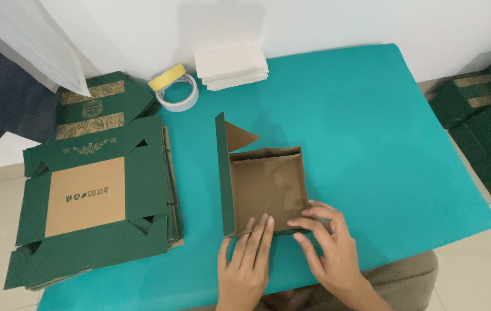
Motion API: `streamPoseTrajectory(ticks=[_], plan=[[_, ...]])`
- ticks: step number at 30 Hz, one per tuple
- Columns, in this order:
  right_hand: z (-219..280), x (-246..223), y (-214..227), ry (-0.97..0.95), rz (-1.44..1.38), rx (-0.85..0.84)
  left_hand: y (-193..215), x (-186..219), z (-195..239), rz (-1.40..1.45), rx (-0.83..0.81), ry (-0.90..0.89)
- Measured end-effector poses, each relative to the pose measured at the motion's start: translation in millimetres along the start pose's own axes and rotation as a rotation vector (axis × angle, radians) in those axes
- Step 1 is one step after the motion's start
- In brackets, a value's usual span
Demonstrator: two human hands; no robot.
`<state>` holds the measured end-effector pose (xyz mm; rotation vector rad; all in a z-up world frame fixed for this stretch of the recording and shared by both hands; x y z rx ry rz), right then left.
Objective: The person assembles a flat green cardboard box by folding the sides and tucking the flaps into place. They then place a white paper insert inside the box and close the lid, stacking the finished box with others.
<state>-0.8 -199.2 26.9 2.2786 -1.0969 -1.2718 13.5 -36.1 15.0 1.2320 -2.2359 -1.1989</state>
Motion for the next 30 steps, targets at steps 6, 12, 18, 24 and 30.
streamPoseTrajectory(ticks=[6, 12, 18, 24, 30], plan=[[-73, 27, 23, -0.147, -0.24, -0.072, -7, 22, 41, 0.15, 0.223, 0.161], [-134, 87, -17, -0.502, -0.711, -0.521, -60, 28, 98, 1.34, 0.229, 1.113], [-110, 87, -14, -0.624, -0.738, -0.678, -97, -27, 97, 1.849, -0.113, 1.125], [-45, 72, -1, -0.649, -0.745, -0.571, 7, -54, -7, 1.373, -0.583, 1.129], [9, 26, -6, -0.502, -0.654, -0.335, -6, -94, -52, 0.975, -0.609, 0.615]])
Point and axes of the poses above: each hand's wrist, its own z-axis away from the middle knuckle, its own y-axis out of the back of the hand, x = y × z, the point moved 4 cm from there along -z, towards the middle knuckle, and after that the axes turned 3 degrees about x, right-handed, at the moved point
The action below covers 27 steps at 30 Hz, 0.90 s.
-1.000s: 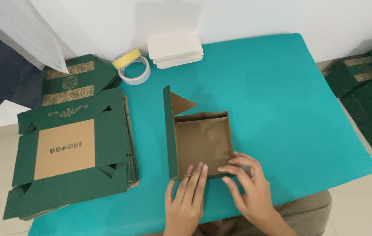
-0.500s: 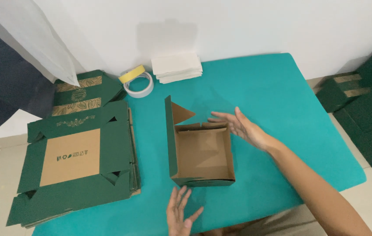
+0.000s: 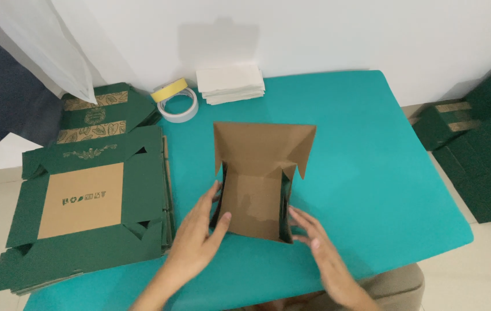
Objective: The person assembles a flat green cardboard box by folding the sides and tucking the flaps into place. They then place a white paper insert inside the box and close the lid, stacking the finished box with others.
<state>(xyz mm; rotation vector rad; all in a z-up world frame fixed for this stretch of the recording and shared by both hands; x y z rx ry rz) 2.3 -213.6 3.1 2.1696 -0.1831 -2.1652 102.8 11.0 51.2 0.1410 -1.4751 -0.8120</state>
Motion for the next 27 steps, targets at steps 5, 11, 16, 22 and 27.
streamPoseTrajectory(ticks=[5, 11, 16, 22, 27], plan=[[18, -6, -53, -0.031, -0.042, 0.038, 8, 3, -47, -0.347, 0.048, -0.244], [23, 10, -86, -0.003, 0.104, -0.008, 3, 9, -69, -0.472, 0.228, -0.521], [23, 6, -78, -0.067, 0.212, -0.014, 9, 32, -47, -0.463, 0.419, -0.641], [15, -31, -27, 0.513, 0.627, 0.372, -2, 21, 5, -0.212, 0.066, -0.581], [-10, -41, -19, 0.733, 1.078, 0.271, -8, 8, 8, -0.432, 0.017, -0.633]])
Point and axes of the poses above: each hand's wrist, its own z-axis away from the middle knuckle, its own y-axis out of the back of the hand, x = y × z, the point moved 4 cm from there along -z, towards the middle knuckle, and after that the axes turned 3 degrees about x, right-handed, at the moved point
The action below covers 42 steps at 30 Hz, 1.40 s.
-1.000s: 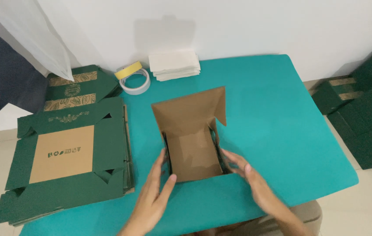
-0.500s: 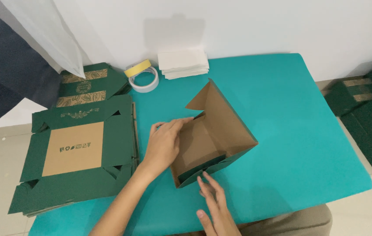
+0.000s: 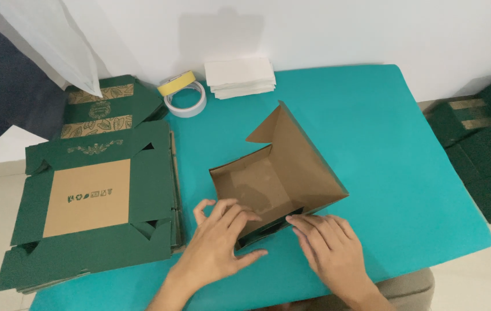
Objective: The person assembles a flat green cardboard box by folding the sides and tucking the flaps into place. They then place a white paper insert inside the box and close the lid, stacking the finished box with others.
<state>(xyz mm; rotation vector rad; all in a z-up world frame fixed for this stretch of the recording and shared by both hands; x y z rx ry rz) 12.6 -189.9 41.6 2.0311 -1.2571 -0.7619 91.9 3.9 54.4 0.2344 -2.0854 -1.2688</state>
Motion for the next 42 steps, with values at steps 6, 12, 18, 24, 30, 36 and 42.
streamPoseTrajectory(ticks=[6, 12, 18, 24, 30, 36, 42], plan=[[-6, 6, 4, 0.044, 0.028, -0.064, -12, -6, 5, -0.128, 0.042, -0.114], [0, 14, -3, -0.052, -0.012, 0.033, -17, -5, 4, -0.126, 0.06, -0.146], [3, 20, 0, -0.304, -0.161, 0.176, -16, -4, 2, -0.097, 0.054, -0.147], [0, 18, -1, -0.376, -0.179, 0.202, -20, -6, 1, -0.059, 0.038, -0.157], [0, 17, -5, -0.291, -0.211, 0.136, -19, -6, 2, -0.046, 0.011, -0.15], [-4, 13, -1, -0.189, -0.277, 0.058, -20, -6, 2, -0.047, 0.016, -0.154], [-6, 4, -1, -0.125, -0.242, 0.034, -20, -5, 2, -0.047, 0.002, -0.159]])
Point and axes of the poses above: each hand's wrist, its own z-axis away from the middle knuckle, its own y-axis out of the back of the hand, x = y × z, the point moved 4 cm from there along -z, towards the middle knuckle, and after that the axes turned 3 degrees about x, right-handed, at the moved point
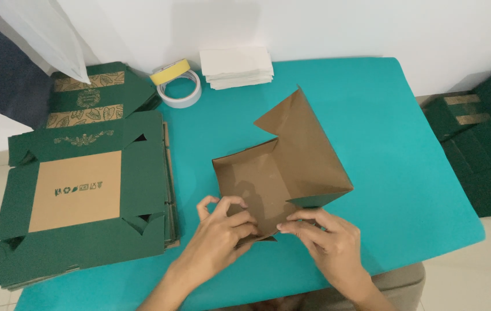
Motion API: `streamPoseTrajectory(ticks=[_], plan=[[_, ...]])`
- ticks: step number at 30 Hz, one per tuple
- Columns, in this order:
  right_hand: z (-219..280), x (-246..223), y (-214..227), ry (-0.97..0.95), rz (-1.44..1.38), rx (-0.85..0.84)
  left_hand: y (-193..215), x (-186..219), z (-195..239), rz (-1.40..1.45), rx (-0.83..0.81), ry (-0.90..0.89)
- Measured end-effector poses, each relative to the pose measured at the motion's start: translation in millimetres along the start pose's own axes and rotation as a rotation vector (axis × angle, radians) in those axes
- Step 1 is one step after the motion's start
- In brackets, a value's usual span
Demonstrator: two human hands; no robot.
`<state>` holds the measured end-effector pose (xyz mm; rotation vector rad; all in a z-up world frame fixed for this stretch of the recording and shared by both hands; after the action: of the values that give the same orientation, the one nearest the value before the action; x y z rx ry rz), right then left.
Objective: The person assembles a flat green cardboard box by folding the sides and tucking the flaps into place. They then place a white paper insert inside the box and close the lid, stacking the finished box with others.
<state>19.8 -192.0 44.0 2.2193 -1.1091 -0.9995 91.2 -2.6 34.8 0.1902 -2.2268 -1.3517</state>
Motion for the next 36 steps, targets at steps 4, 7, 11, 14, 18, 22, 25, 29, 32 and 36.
streamPoseTrajectory(ticks=[4, 7, 11, 14, 18, 22, 25, 29, 32, 36], plan=[[3, -5, -3, 0.014, 0.066, -0.011, -2, -1, 1, -0.007, -0.001, 0.001], [9, -4, -5, 0.058, 0.193, 0.014, 0, -1, 0, -0.032, 0.001, 0.013], [13, -6, -11, 0.048, 0.222, 0.022, 5, 11, 7, -0.225, 0.053, 0.006], [19, -4, -19, 0.062, 0.267, 0.066, 5, 26, 20, -0.314, 0.165, 0.119], [25, -1, -28, -0.009, 0.145, 0.061, -19, 39, 48, -0.458, 0.424, 0.174], [29, 2, -34, -0.057, 0.015, 0.026, -15, 53, 45, -0.334, 0.615, 0.253], [36, 8, -39, -0.08, 0.02, 0.025, -10, 54, 44, -0.298, 0.708, 0.351], [33, 6, -39, -0.027, 0.021, 0.019, -22, 48, 49, -0.263, 0.761, 0.411], [26, 2, -33, -0.024, 0.002, 0.02, -15, 48, 47, -0.201, 0.821, 0.46], [19, -4, -28, 0.009, -0.009, 0.027, -15, 48, 48, -0.202, 0.836, 0.468]])
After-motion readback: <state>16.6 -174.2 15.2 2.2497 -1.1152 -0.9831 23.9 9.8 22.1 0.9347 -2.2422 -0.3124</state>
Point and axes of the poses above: each hand's wrist, its own z-axis away from the middle knuckle, its own y-axis out of the back of the hand, x = y × z, the point moved 4 cm from there along -z, towards the middle knuckle, and after that the axes turned 3 degrees about x, right-handed, at the moved point
